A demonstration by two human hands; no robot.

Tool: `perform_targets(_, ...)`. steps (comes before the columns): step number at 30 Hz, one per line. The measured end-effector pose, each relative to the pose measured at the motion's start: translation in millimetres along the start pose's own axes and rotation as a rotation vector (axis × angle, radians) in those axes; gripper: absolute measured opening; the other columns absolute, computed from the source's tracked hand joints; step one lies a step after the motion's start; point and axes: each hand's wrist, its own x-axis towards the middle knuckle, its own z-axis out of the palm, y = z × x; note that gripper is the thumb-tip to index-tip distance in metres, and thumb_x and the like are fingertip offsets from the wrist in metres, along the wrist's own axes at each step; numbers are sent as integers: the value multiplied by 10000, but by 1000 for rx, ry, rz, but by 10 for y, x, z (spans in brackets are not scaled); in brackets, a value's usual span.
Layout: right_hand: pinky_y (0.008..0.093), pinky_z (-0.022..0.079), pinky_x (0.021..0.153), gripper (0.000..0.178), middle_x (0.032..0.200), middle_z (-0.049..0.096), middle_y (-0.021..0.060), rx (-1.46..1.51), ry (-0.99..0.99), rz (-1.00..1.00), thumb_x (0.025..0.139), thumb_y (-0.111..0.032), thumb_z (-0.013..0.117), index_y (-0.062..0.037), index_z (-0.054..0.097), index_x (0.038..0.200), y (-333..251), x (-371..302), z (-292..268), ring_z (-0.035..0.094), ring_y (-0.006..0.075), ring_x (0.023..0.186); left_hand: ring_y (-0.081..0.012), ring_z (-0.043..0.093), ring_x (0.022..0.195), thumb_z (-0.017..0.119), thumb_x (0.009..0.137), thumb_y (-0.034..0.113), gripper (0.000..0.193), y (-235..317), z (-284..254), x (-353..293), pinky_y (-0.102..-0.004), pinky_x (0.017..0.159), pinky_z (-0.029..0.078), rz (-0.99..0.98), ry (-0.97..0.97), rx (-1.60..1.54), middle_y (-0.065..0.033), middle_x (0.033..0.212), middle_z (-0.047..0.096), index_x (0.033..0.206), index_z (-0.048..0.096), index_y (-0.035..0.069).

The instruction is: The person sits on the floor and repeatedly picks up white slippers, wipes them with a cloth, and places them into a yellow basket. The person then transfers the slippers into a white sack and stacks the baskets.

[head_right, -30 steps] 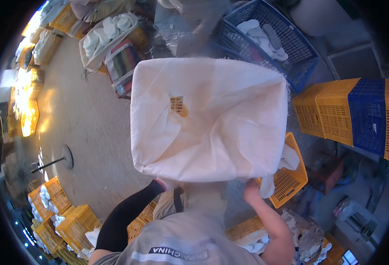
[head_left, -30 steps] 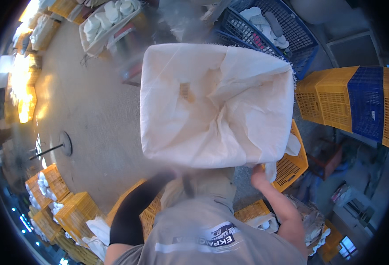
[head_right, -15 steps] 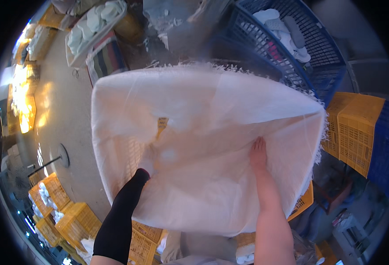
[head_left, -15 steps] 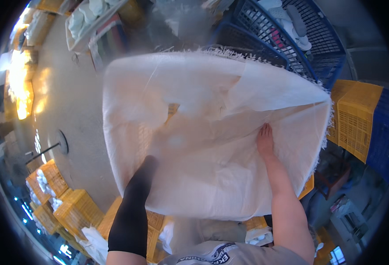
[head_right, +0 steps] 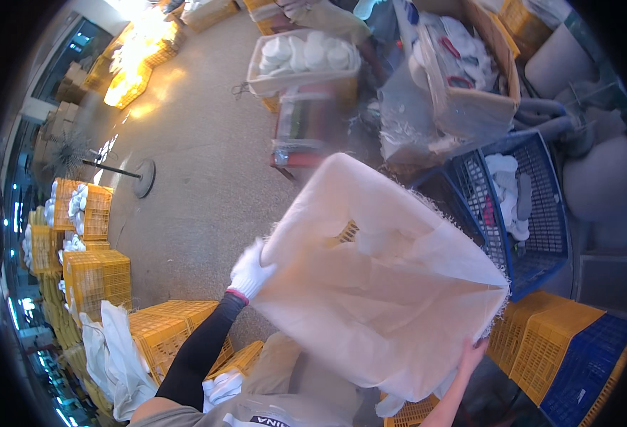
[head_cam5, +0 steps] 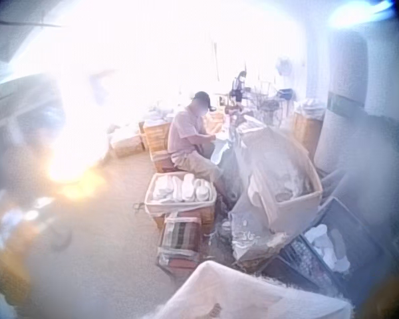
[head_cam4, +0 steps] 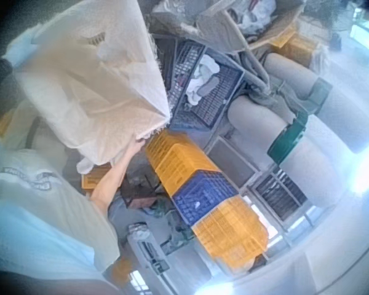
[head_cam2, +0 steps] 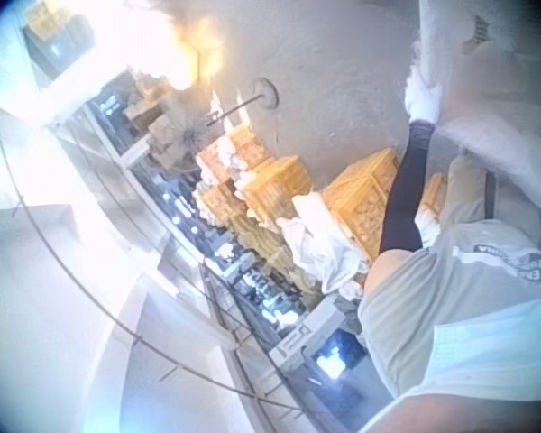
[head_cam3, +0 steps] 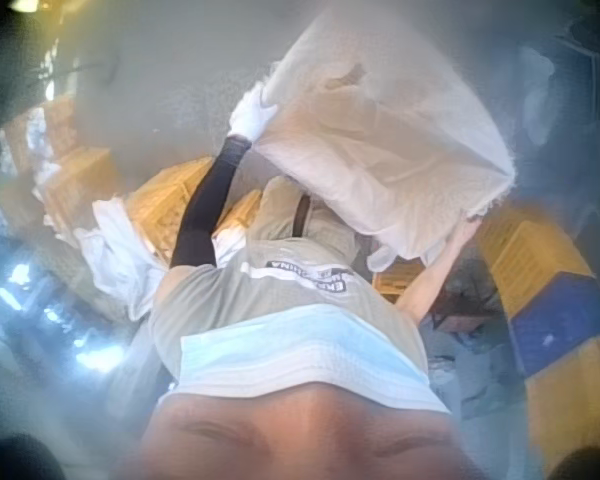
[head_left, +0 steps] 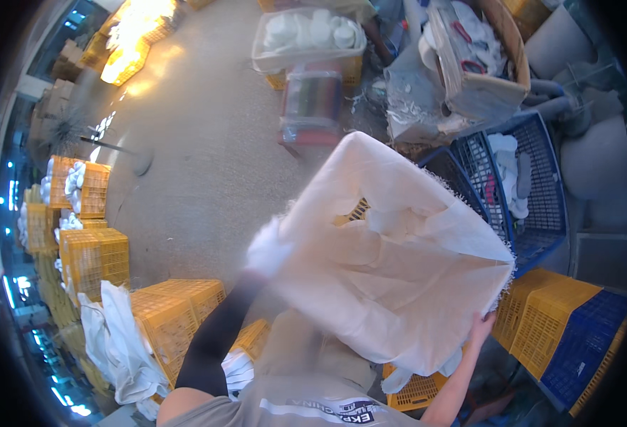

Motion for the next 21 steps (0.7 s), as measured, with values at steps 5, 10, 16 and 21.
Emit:
perform_targets(5, 386, 517, 986, 435, 1247, 684, 164, 516, -292, 155, 946, -83, 678, 84, 587, 1337, -28, -722, 347, 665, 270, 1091, -417, 719, 948, 652, 869, 342, 336, -1454, 237, -170, -489, 852, 564, -42, -136, 15, -227, 988, 738, 1055, 741, 77)
perform_targets(10, 404, 563, 925, 420, 1164, 697, 135, 864, -587, 406, 908, -44, 697, 66, 611, 1304, -1079, -1998, 1292, 693, 260, 1017, -280, 701, 892, 667, 895, 119, 122, -3158, -1247, 593, -366, 819, 572, 447, 17, 506, -91, 910, 721, 942, 777, 147)
perform_targets(16, 438, 527, 955, 521, 1172, 714, 227, 674, -676, 549, 906, -281, 744, 86, 648, 1264, -2410, -4482, 3661, 697, 312, 1048, -249, 498, 1415, 693, 980, 320, 647, -3489, -3343, 710, -321, 1178, 359, 144, 489, -192, -192, 1539, 518, 1475, 508, -53)
perform_targets(21, 449, 497, 1034, 655, 1320, 627, 275, 401, -848, 269, 832, -330, 813, 44, 557, 1304, -2303, -5498, 4814, 636, 360, 1211, -257, 541, 1355, 612, 1033, 225, 522, -3785, -2322, -385, -357, 1163, 399, 285, 283, -129, -178, 1490, 563, 1473, 516, -37)
